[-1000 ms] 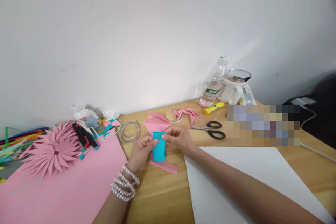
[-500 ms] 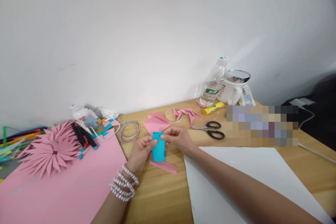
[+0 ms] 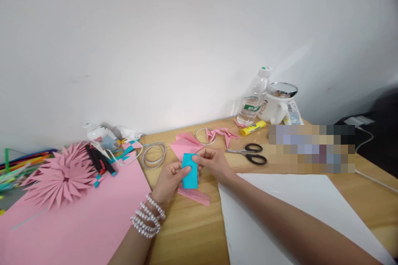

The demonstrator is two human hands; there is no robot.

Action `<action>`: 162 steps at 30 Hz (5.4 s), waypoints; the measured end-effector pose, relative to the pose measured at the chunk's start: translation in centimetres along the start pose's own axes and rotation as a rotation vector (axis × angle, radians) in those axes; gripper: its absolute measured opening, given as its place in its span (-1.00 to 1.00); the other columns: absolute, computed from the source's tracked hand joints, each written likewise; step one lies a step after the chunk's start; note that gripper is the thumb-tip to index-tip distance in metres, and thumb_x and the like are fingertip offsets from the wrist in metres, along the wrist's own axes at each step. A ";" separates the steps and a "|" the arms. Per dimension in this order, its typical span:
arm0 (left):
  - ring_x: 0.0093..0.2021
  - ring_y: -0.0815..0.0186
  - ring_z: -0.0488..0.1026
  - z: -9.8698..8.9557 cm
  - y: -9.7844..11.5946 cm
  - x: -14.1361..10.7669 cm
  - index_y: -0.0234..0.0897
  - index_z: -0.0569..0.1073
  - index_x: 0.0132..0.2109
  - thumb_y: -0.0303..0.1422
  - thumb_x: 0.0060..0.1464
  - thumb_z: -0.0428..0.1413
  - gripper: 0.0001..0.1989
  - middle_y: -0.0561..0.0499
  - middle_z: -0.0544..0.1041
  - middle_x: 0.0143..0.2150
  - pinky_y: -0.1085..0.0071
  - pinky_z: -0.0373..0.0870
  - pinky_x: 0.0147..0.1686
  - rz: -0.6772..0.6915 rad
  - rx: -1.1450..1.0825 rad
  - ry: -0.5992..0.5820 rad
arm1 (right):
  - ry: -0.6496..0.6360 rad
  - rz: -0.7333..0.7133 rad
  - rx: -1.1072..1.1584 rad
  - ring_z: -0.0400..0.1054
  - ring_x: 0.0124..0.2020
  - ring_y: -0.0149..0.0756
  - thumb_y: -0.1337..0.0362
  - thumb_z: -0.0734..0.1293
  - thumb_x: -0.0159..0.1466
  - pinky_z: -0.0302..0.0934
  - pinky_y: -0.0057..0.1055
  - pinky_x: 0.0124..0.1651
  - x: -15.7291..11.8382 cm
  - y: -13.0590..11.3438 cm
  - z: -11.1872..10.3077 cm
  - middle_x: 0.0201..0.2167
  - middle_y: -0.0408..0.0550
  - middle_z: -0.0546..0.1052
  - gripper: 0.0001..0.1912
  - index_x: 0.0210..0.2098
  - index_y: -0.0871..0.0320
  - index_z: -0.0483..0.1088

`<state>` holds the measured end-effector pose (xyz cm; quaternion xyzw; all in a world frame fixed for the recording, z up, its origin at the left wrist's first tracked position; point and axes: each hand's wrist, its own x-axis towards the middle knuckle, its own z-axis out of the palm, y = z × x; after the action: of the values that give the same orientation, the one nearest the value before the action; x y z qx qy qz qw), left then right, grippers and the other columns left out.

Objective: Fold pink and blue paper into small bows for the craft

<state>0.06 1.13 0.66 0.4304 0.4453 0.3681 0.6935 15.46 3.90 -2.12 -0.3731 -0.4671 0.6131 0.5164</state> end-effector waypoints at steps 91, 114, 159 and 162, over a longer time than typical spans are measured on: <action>-0.43 0.25 0.49 0.3 -0.3 0.0 -0.42 0.42 -0.34 -0.24 -0.20 0.21 -0.68 -0.11 0.56 -0.42 0.36 0.42 -0.42 0.112 0.058 0.104 | 0.017 0.003 0.090 0.38 -0.59 -0.38 0.05 0.38 -0.03 0.33 -0.42 -0.47 0.0 0.6 0.2 -0.58 -0.13 0.46 -0.66 -0.50 0.21 0.29; -0.54 0.26 0.49 0.4 0.5 -0.4 -0.32 0.31 -0.43 -0.21 -0.22 0.21 -0.70 -0.01 0.52 -0.55 0.36 0.44 -0.54 0.092 0.174 0.139 | -0.075 -0.012 -0.014 0.31 -0.57 -0.44 0.21 0.44 -0.12 0.25 -0.47 -0.48 -0.3 0.2 0.3 -0.57 -0.21 0.41 -0.71 -0.43 0.19 0.37; -0.54 0.18 0.52 -1.7 1.6 -0.7 -0.38 0.30 -0.41 -0.32 -0.14 0.18 -0.77 -0.17 0.57 -0.50 0.37 0.46 -0.57 -0.118 0.175 -0.038 | -0.082 -0.027 -0.166 0.32 -0.49 -0.43 0.43 0.15 -0.04 0.15 -0.53 -0.48 -0.1 0.4 0.1 -0.52 -0.16 0.49 -0.71 -0.38 0.20 0.44; -0.54 0.19 0.52 -1.7 1.7 -0.7 -0.38 0.29 -0.43 -0.34 -0.15 0.19 -0.77 -0.17 0.57 -0.51 0.38 0.46 -0.58 -0.108 0.162 -0.018 | -0.032 0.003 -0.110 0.28 -0.54 -0.46 0.43 0.15 -0.03 0.15 -0.55 -0.50 0.1 0.5 0.0 -0.55 -0.18 0.45 -0.74 -0.41 0.20 0.42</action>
<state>-2.00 1.59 2.05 0.4638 0.4899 0.2889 0.6793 15.34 4.02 -2.59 -0.3917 -0.5078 0.5932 0.4866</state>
